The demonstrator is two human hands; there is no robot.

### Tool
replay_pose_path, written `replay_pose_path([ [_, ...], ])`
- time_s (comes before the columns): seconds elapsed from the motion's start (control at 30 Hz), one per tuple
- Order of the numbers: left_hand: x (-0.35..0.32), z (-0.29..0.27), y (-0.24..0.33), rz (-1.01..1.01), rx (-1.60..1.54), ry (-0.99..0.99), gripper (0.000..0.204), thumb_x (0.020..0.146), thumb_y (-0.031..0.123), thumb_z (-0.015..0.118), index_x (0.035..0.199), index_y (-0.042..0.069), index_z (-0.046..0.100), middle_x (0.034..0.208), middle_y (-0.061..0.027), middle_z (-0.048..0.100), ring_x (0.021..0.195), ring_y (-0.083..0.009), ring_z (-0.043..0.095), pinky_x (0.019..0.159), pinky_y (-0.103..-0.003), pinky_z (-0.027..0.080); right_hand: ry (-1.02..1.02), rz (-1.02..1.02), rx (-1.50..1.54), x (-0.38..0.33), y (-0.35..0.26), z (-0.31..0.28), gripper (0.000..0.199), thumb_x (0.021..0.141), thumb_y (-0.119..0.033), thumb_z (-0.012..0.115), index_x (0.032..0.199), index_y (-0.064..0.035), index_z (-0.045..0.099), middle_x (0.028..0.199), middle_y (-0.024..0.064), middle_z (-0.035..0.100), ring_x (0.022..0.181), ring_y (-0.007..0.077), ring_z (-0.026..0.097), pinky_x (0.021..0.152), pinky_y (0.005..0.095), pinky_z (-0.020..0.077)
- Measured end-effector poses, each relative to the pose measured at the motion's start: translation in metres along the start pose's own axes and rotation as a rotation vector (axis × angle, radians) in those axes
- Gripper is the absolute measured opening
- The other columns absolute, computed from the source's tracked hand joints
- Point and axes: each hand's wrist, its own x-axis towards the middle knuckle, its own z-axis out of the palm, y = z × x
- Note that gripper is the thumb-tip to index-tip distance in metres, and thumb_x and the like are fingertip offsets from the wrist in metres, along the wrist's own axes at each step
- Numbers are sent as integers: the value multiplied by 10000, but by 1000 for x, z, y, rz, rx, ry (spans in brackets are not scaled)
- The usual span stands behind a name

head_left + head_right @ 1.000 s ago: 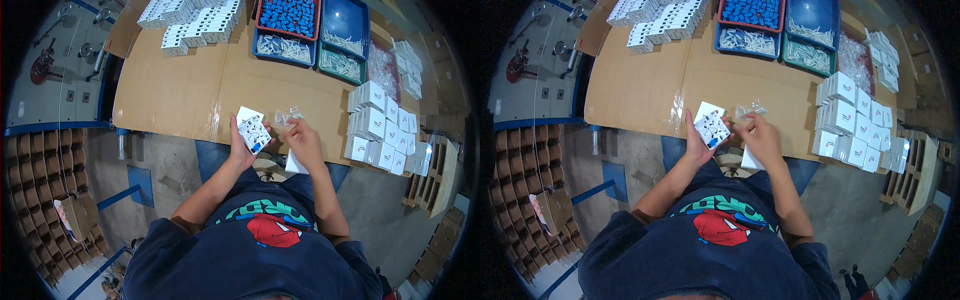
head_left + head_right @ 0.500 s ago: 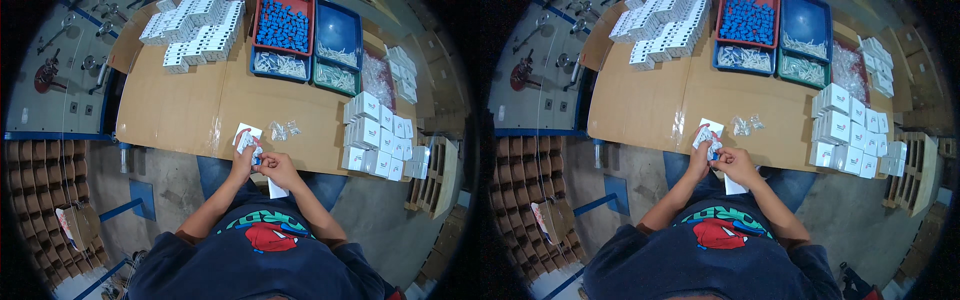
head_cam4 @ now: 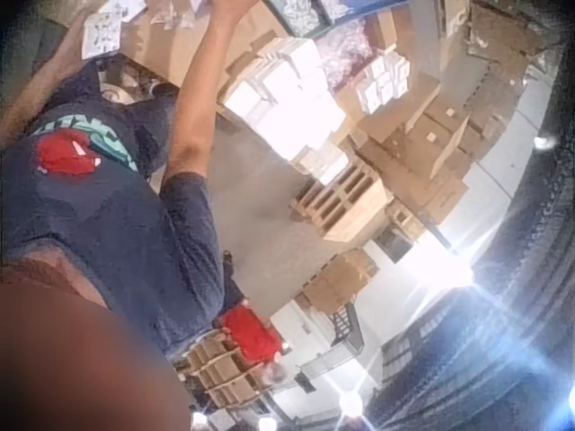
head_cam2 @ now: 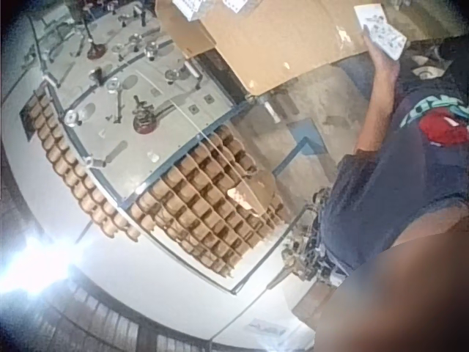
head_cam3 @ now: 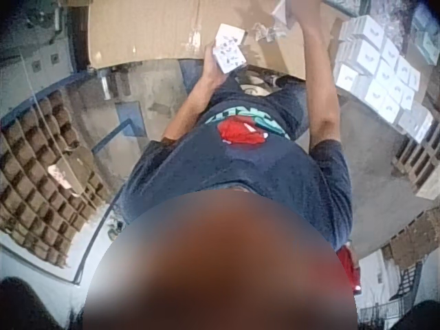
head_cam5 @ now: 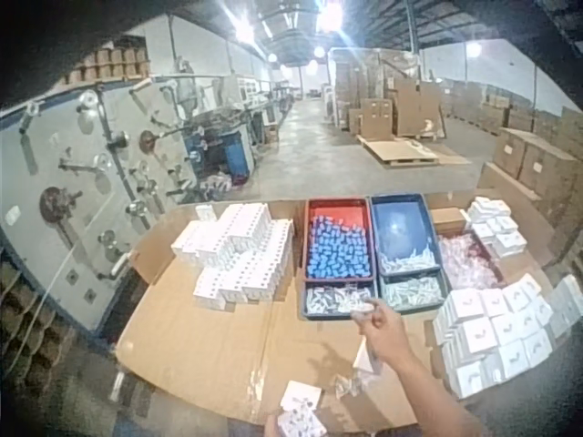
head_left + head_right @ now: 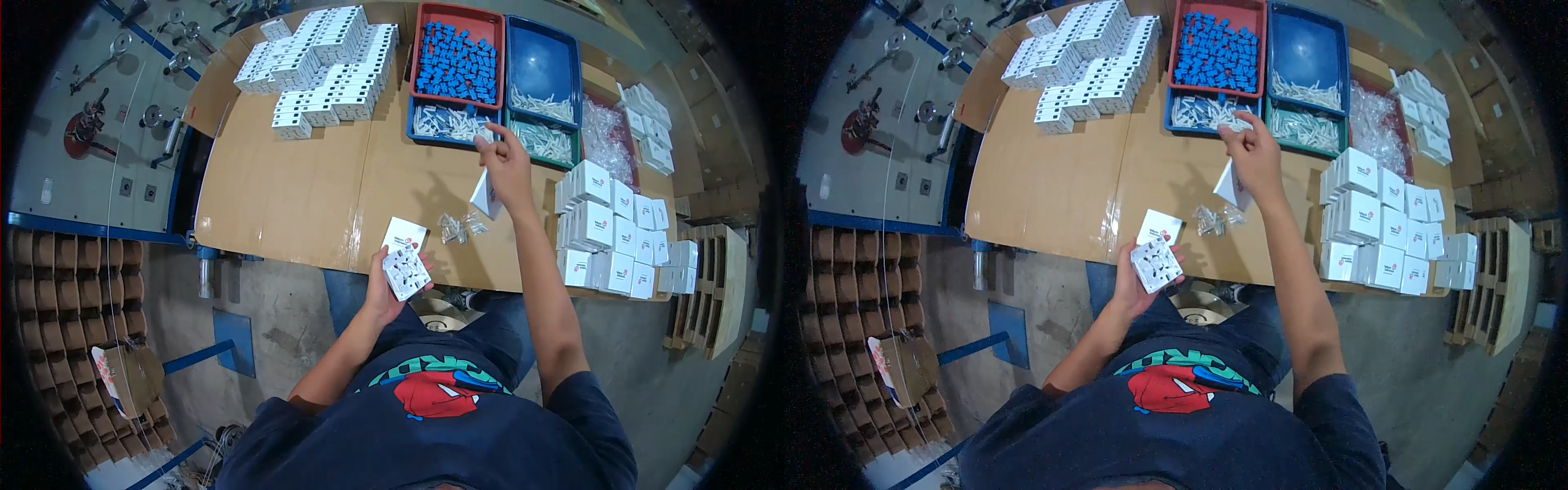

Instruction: Packing small circuit board components into small white boxes.

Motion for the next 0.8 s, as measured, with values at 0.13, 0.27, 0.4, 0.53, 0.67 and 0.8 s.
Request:
replay_pose_path([
  [0.13, -4, 10, 3, -174, 2, -66, 800, 959, 724, 296, 1408, 86, 471, 1276, -160, 630, 1110, -332, 653, 837, -525, 578, -314, 119, -122, -22, 17, 12, 254, 920, -254, 730, 948, -19, 639, 693, -17, 590, 662, 59, 538, 613, 251, 451],
  [0.27, 6, 27, -6, -219, 83, -79, 724, 974, 703, 312, 1448, 171, 443, 1320, -83, 611, 1171, -288, 626, 969, -502, 517, -529, 256, -42, -101, 24, 31, 121, 959, -160, 647, 921, -50, 614, 769, -8, 640, 628, 54, 548, 549, 250, 430],
  [0.4, 7, 50, -14, -274, 20, -120, 644, 987, 679, 324, 1428, 232, 468, 1324, -43, 607, 1188, -233, 616, 997, -450, 505, -404, 156, -300, -135, 7, 32, 213, 969, -236, 629, 920, -31, 598, 721, 70, 625, 621, 152, 590, 587, 318, 465],
  [0.53, 11, 54, -21, -377, 105, -139, 593, 1000, 628, 363, 1376, 196, 516, 1286, -35, 620, 1159, -238, 631, 974, -442, 525, -289, 87, -258, -141, 7, 6, 234, 958, -254, 636, 980, -23, 611, 894, 120, 638, 698, 216, 623, 634, 345, 490],
  [0.67, 27, 58, -24, -410, 49, -169, 612, 994, 628, 386, 1301, 127, 555, 1127, -103, 676, 998, -264, 694, 834, -420, 591, -532, 5, -204, -153, 7, -44, 602, 803, -263, 802, 1312, -71, 546, 1314, 145, 566, 1115, 260, 601, 880, 367, 529],
  [0.8, 24, 83, -28, -438, 170, -127, 730, 948, 720, 377, 1274, 95, 564, 1080, -118, 680, 941, -245, 699, 788, -376, 590, -635, 211, -184, -162, -6, -66, 1008, 636, -280, 919, 1491, -106, 415, 1406, 140, 532, 1284, 287, 531, 1031, 399, 461],
])
